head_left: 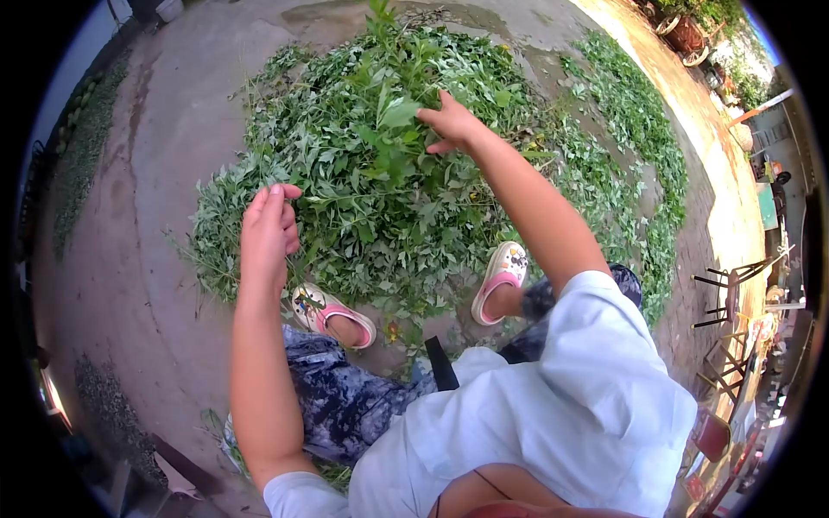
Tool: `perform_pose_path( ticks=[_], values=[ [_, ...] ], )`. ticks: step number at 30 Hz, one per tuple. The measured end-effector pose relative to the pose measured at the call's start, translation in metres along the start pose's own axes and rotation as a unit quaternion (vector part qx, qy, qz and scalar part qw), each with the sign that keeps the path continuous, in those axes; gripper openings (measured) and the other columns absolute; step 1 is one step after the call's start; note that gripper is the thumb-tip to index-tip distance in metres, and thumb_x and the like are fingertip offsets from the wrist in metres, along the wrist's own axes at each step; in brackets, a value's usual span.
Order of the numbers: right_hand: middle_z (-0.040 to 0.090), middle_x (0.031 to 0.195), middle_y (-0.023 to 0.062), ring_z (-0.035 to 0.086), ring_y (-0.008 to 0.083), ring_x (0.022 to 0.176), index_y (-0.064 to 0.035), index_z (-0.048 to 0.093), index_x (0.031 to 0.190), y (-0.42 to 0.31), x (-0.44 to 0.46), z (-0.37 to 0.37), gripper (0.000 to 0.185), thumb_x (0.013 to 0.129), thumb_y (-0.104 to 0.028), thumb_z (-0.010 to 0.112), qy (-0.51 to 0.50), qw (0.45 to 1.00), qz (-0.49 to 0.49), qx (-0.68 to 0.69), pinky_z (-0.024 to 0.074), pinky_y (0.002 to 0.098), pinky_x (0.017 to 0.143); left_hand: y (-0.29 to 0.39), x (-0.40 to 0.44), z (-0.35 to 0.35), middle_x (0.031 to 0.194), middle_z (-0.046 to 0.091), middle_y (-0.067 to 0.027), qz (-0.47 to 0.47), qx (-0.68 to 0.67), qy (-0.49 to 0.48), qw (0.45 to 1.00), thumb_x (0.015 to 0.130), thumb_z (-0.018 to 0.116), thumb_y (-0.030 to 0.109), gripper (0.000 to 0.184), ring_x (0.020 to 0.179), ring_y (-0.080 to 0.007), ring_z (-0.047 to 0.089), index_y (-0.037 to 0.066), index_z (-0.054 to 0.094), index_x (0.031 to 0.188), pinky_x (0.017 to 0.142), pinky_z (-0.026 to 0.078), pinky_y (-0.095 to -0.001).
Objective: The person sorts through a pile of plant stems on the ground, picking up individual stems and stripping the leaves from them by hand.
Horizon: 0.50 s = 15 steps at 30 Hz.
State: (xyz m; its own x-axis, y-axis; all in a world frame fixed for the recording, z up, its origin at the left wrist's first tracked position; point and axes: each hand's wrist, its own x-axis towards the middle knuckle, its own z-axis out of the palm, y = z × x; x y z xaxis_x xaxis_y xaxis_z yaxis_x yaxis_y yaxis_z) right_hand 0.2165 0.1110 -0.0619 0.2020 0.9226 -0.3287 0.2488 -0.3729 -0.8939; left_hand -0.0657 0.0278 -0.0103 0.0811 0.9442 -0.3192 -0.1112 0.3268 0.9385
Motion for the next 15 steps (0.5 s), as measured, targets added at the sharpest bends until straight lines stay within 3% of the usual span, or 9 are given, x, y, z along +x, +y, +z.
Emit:
perform_pose_path(
  ticks=[1, 4, 6, 7, 8, 10, 14, 15],
  values=[
    [0.016, 0.139, 0.0147, 0.035, 0.0319, 0.118, -0.0095, -0.002, 0.137, 0.015, 0.004, 0.003, 0.087, 0.078, -0.022, 0.061, -0.071, 0.994, 0.084, 0.019, 0.0557, 0.0379, 0.059, -0.002, 0.002, -0.001, 0.055, 0.027, 0.0074, -0.008, 0.005, 0.002, 1.000, 0.092, 0.038, 0.025, 0.022, 0.041, -0.0019, 0.021, 0.006, 0.049, 0.088, 0.037, 0.018, -0.0184],
    [0.046, 0.117, 0.0136, 0.053, 0.0255, 0.096, -0.0081, 0.025, 0.132, 0.060, 0.008, -0.006, 0.062, 0.080, -0.019, 0.057, -0.038, 0.996, 0.084, 0.007, 0.0545, 0.0357, 0.057, -0.007, 0.005, -0.006, 0.055, 0.026, 0.0074, -0.021, 0.006, 0.003, 1.000, 0.092, 0.037, 0.025, 0.023, 0.041, -0.0018, 0.021, 0.006, 0.049, 0.089, 0.036, 0.018, -0.0183],
    [0.059, 0.090, 0.0071, 0.058, 0.0203, 0.075, -0.0075, 0.043, 0.120, 0.100, 0.021, -0.026, 0.042, 0.082, -0.019, 0.054, -0.024, 0.994, 0.103, 0.030, 0.0527, 0.0314, 0.053, -0.009, 0.005, -0.008, 0.056, 0.027, 0.0069, -0.029, 0.008, 0.002, 1.000, 0.092, 0.037, 0.025, 0.022, 0.042, -0.0020, 0.022, 0.007, 0.049, 0.089, 0.036, 0.018, -0.0181],
    [0.062, 0.079, 0.0063, 0.060, 0.0219, 0.068, -0.0062, 0.055, 0.105, 0.115, 0.020, -0.031, 0.029, 0.080, -0.021, 0.054, 0.024, 0.995, 0.098, -0.008, 0.0507, 0.0319, 0.057, -0.009, 0.005, -0.008, 0.057, 0.027, 0.0064, -0.032, 0.011, -0.002, 0.999, 0.092, 0.037, 0.025, 0.022, 0.042, -0.0022, 0.023, 0.007, 0.049, 0.089, 0.036, 0.019, -0.0178],
    [0.062, 0.079, 0.0063, 0.060, 0.0219, 0.068, -0.0062, 0.055, 0.105, 0.138, 0.021, -0.034, 0.029, 0.080, -0.021, 0.054, 0.024, 0.995, 0.101, -0.009, 0.0507, 0.0319, 0.057, -0.009, 0.005, -0.008, 0.057, 0.027, 0.0064, -0.035, 0.011, -0.003, 0.999, 0.092, 0.037, 0.025, 0.022, 0.042, -0.0022, 0.023, 0.007, 0.049, 0.089, 0.036, 0.019, -0.0178],
    [0.063, 0.081, 0.0105, 0.061, 0.0247, 0.074, -0.0045, 0.060, 0.094, 0.184, 0.019, -0.035, 0.026, 0.077, -0.024, 0.056, 0.110, 0.969, -0.064, -0.210, 0.0487, 0.0347, 0.066, -0.011, 0.008, -0.009, 0.058, 0.028, 0.0058, -0.042, 0.014, 0.000, 0.999, 0.092, 0.037, 0.025, 0.022, 0.042, -0.0023, 0.023, 0.007, 0.049, 0.090, 0.036, 0.019, -0.0178],
    [0.063, 0.081, 0.0143, 0.060, 0.0304, 0.078, -0.0041, 0.062, 0.089, 0.206, -0.022, 0.008, 0.028, 0.075, -0.027, 0.057, 0.097, 0.960, 0.021, -0.262, 0.0466, 0.0365, 0.072, -0.015, 0.011, -0.005, 0.059, 0.029, 0.0053, -0.061, 0.014, 0.002, 0.998, 0.092, 0.037, 0.025, 0.023, 0.042, -0.0030, 0.026, 0.007, 0.050, 0.091, 0.035, 0.019, -0.0181],
    [0.061, 0.087, 0.0149, 0.058, 0.0311, 0.083, -0.0039, 0.061, 0.089, 0.202, -0.026, 0.018, 0.023, 0.076, -0.022, 0.056, 0.115, 0.963, 0.046, -0.237, 0.0454, 0.0363, 0.074, -0.015, 0.012, -0.004, 0.059, 0.029, 0.0053, -0.062, 0.014, 0.002, 0.998, 0.092, 0.037, 0.025, 0.023, 0.042, -0.0030, 0.026, 0.007, 0.050, 0.091, 0.035, 0.019, -0.0181]
  ],
)
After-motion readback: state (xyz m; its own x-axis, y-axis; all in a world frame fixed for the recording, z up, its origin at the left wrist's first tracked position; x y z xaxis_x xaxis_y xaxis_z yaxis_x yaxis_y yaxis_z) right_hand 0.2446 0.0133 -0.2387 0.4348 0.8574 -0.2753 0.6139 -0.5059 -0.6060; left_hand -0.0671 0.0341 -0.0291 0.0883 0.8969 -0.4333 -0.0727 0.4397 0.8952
